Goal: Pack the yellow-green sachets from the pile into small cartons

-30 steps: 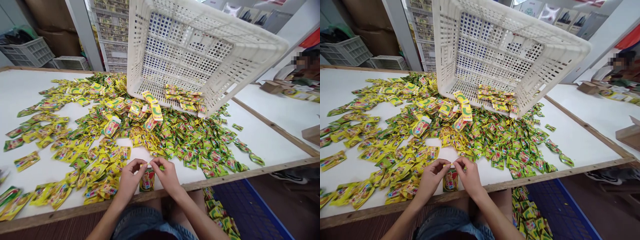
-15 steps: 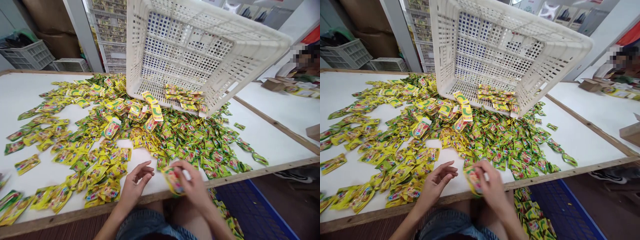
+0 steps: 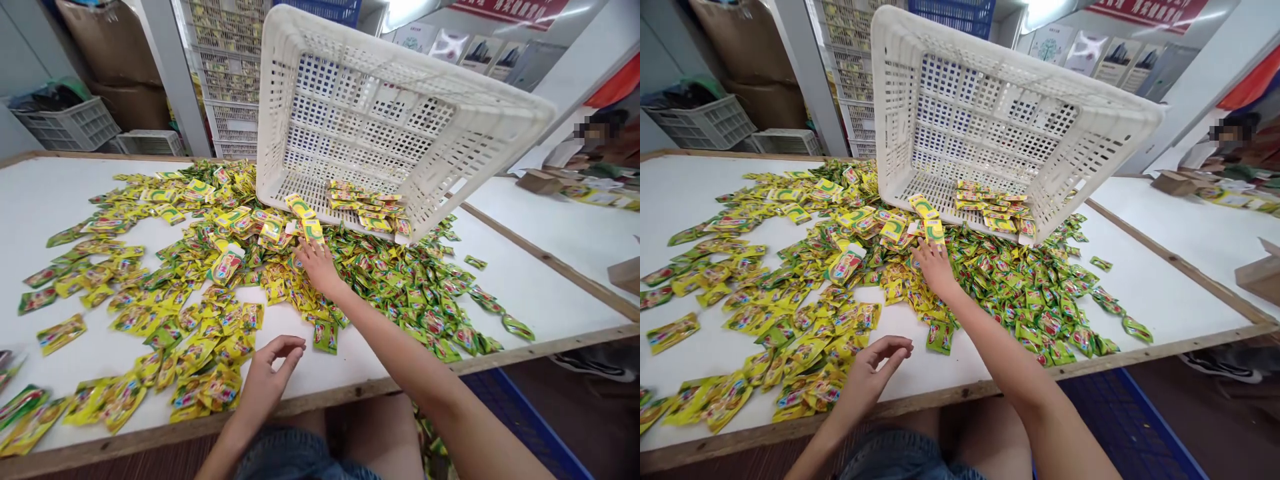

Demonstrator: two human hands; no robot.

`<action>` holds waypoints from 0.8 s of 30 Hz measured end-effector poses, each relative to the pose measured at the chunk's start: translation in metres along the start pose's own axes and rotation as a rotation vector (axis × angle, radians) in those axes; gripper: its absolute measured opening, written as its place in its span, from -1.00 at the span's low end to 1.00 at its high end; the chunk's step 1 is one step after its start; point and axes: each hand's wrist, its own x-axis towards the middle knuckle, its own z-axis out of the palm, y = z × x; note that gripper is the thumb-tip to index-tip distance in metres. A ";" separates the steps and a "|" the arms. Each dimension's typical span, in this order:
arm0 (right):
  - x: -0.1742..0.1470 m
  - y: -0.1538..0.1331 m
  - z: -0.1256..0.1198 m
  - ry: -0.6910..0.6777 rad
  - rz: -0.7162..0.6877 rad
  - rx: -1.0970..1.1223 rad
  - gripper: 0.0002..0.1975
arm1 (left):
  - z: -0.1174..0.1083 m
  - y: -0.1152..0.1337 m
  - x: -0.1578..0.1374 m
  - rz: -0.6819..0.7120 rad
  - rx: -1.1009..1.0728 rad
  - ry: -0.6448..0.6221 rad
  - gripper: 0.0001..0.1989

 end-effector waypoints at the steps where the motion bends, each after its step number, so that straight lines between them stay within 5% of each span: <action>1: 0.007 0.001 0.003 -0.019 -0.033 0.000 -0.42 | -0.003 -0.002 0.001 -0.014 -0.026 0.012 -0.79; 4: -0.001 -0.001 -0.002 0.009 -0.084 0.074 -0.47 | -0.010 -0.010 0.008 -0.093 -0.207 0.057 -0.70; 9: -0.081 -0.046 -0.011 0.216 -0.175 0.515 -0.48 | -0.005 -0.014 0.023 -0.301 -0.790 0.019 -0.47; 13: -0.139 -0.072 -0.006 0.168 -0.193 0.599 -0.41 | 0.003 -0.011 0.023 -0.415 -0.948 0.036 -0.63; 20: -0.157 -0.011 0.001 0.091 0.275 0.231 -0.52 | -0.004 -0.005 0.018 -0.513 -0.917 0.248 -0.76; 24: -0.154 0.005 0.005 0.072 0.289 0.163 -0.73 | -0.002 -0.006 0.015 -0.468 -0.810 0.199 -0.76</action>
